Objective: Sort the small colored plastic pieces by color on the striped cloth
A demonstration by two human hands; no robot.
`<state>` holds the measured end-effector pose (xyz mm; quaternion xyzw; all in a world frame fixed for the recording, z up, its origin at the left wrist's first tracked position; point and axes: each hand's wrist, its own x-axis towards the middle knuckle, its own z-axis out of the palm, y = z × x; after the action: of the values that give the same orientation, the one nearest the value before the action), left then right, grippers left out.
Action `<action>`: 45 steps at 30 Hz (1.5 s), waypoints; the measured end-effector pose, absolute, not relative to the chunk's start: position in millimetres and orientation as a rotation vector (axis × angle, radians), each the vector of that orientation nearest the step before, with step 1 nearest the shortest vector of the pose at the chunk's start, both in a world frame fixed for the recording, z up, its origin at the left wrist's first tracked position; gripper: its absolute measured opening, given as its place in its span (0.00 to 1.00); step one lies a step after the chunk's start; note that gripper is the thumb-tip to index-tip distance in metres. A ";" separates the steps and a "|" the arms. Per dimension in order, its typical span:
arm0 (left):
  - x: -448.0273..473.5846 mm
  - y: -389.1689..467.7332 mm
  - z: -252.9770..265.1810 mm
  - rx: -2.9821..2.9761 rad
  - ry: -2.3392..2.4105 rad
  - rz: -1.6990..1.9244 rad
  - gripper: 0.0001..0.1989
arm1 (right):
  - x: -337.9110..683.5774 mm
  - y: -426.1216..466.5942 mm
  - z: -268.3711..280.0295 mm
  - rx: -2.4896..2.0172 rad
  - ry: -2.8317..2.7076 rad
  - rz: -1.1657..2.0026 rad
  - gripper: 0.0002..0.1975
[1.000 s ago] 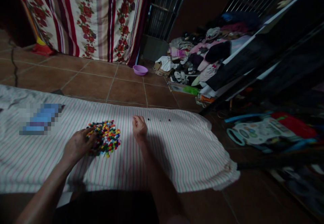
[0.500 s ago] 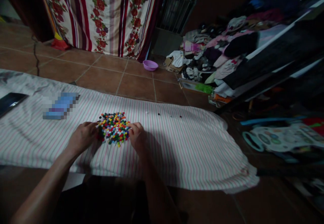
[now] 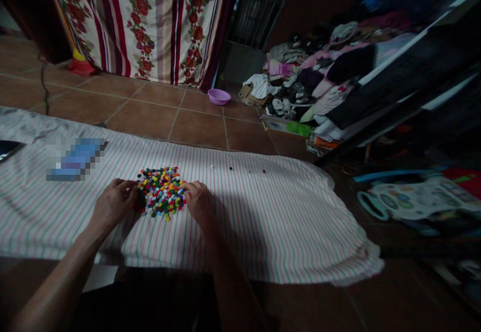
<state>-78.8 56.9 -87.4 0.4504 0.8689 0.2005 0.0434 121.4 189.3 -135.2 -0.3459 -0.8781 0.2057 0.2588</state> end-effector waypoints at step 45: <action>-61.6 64.6 -72.3 1.268 2.628 0.880 0.15 | 178.4 226.2 -133.0 -1.070 -2.072 0.522 0.12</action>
<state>-61.6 64.6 -72.3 0.4156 0.8614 0.2883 0.0468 178.4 226.2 -133.0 -0.4166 -0.8066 0.2030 0.3670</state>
